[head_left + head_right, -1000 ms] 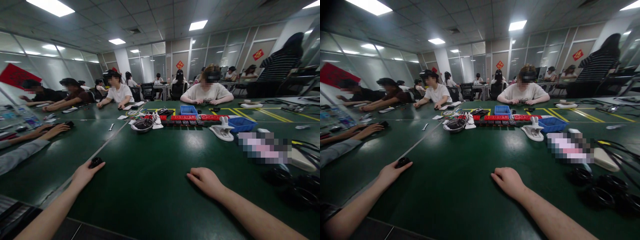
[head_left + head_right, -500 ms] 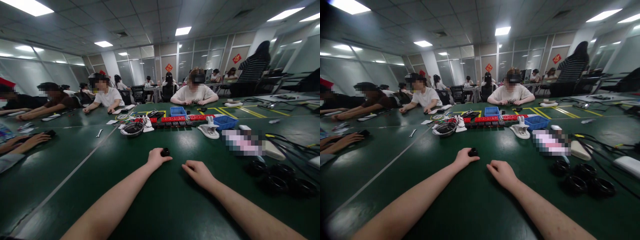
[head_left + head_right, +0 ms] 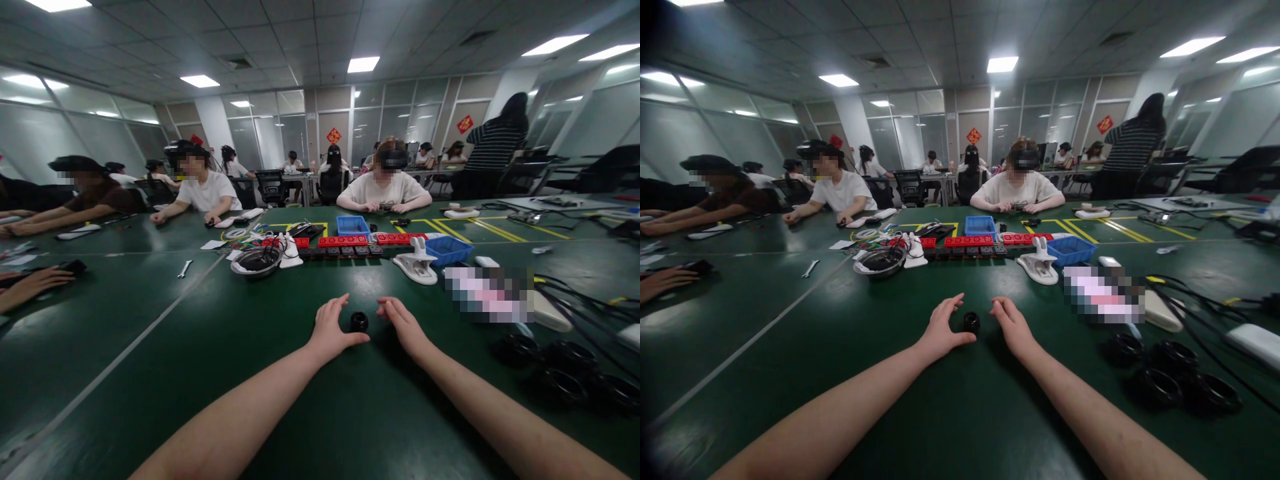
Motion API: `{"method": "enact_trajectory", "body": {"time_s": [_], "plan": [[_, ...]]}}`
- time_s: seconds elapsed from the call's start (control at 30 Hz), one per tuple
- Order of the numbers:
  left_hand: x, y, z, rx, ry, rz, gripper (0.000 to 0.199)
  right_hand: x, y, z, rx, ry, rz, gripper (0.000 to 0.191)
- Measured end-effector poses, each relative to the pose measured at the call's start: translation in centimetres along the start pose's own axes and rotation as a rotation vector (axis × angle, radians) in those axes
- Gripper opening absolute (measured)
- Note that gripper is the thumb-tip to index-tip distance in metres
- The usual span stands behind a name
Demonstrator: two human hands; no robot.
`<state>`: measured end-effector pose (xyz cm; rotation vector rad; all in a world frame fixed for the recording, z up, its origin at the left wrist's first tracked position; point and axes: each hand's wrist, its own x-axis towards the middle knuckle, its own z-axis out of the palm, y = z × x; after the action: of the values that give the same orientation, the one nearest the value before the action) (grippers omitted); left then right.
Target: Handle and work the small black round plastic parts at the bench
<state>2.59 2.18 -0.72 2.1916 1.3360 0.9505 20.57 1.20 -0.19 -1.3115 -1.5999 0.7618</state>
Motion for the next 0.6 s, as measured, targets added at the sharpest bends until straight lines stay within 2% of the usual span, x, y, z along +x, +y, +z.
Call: {"method": "enact_trajectory", "body": {"time_s": [0.17, 0.23, 0.4, 0.47, 0.6], "plan": [[0.7, -0.5, -0.9, -0.060, -0.019, 0.053, 0.074, 1.1, 0.8, -0.5, 0.091, -0.235, 0.048, 0.034], [0.9, -0.5, -1.0, -0.085, -0.055, 0.080, 0.066, 1.0, 0.9, -0.7, 0.106, -0.347, 0.032, 0.040], [1.1, -0.3, -0.6, -0.132, -0.100, 0.133, 0.050, 0.8, 0.4, -0.5, -0.044, -0.487, -0.070, 0.059], [1.1, -0.3, -0.5, -0.159, -0.109, 0.130, 0.041, 1.0, 0.2, -0.2, -0.161, -0.501, -0.132, 0.053], [1.0, -0.2, -0.6, -0.200, -0.139, 0.103, 0.037, 1.2, 0.0, 0.3, -0.312, -0.497, -0.195, 0.025]]}}
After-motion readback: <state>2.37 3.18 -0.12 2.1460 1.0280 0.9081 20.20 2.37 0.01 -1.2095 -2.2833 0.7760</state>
